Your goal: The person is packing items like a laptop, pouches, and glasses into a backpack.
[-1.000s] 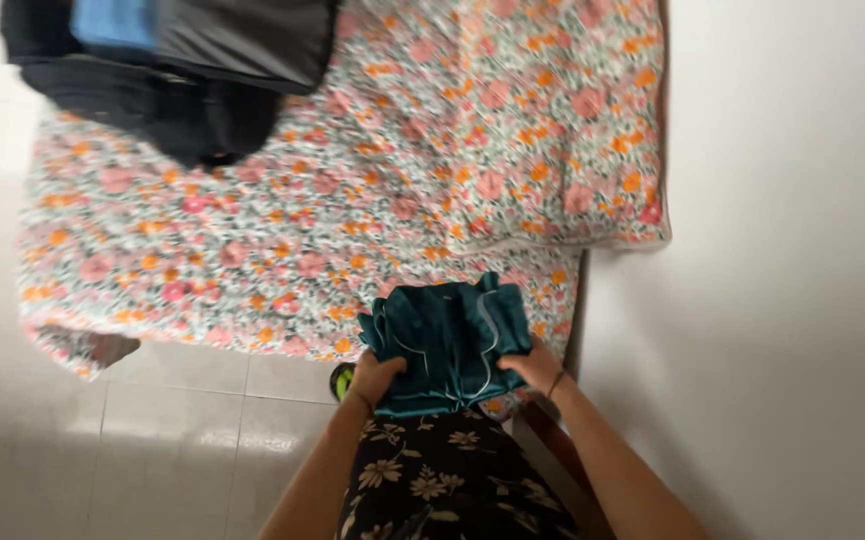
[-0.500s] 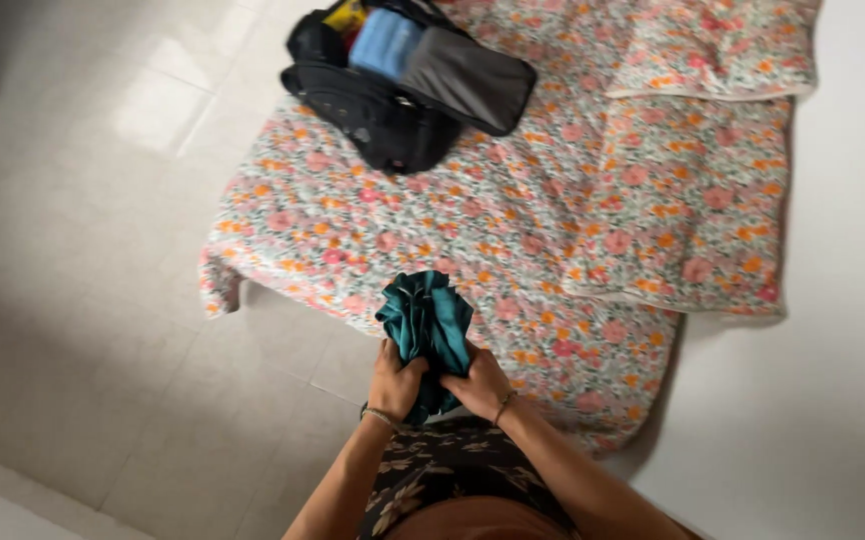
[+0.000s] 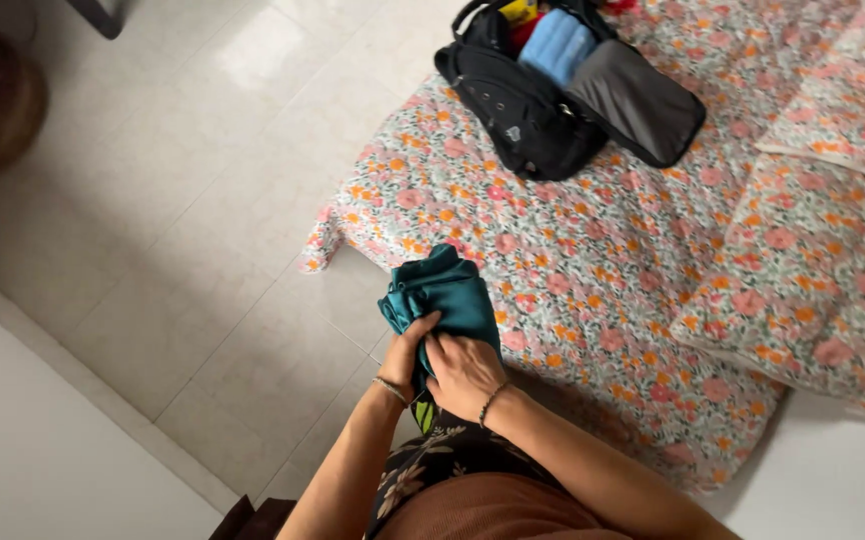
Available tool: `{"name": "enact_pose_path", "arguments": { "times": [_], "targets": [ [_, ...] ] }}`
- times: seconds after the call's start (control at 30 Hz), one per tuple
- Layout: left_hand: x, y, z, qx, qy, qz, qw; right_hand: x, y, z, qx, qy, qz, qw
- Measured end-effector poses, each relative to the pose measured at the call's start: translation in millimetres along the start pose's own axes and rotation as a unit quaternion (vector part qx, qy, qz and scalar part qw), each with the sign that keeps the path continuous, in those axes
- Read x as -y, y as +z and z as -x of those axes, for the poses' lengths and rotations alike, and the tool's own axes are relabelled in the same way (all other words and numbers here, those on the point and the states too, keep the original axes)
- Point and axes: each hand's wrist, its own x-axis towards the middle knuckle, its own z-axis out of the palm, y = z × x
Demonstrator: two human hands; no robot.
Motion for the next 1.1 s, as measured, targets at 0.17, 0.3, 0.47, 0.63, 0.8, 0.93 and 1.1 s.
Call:
{"name": "enact_pose_path", "arguments": {
  "times": [0.17,0.3,0.47,0.63,0.8,0.93,1.1],
  "targets": [
    [-31,-63,-75,0.029,-0.008,0.047,0.998,17,-10,-56,-0.015,-0.049,-0.012,0.999],
    [-82,-82,-118,0.032,-0.029,0.069,0.997,17,-45,-121,0.021,-0.055,-0.035,0.998],
    [-151,-99,-154,0.04,-0.064,0.119,0.99,-22,-89,-195,0.014,-0.106,-0.262,0.959],
    [-214,-120,-179,0.012,-0.027,0.147,0.989,-105,-42,-278,-0.171,0.008,-0.589,0.79],
    [-299,-97,-154,0.016,-0.001,0.144,0.989,-77,-52,-359,0.031,0.192,-0.645,0.739],
    [-351,-118,-158,0.011,0.037,0.098,0.994,-32,-53,-415,0.059,0.127,-0.665,0.734],
    [-407,-178,-194,0.029,-0.016,0.137,0.99,0,-13,-491,-0.028,0.19,-0.661,0.726]
  ]
}}
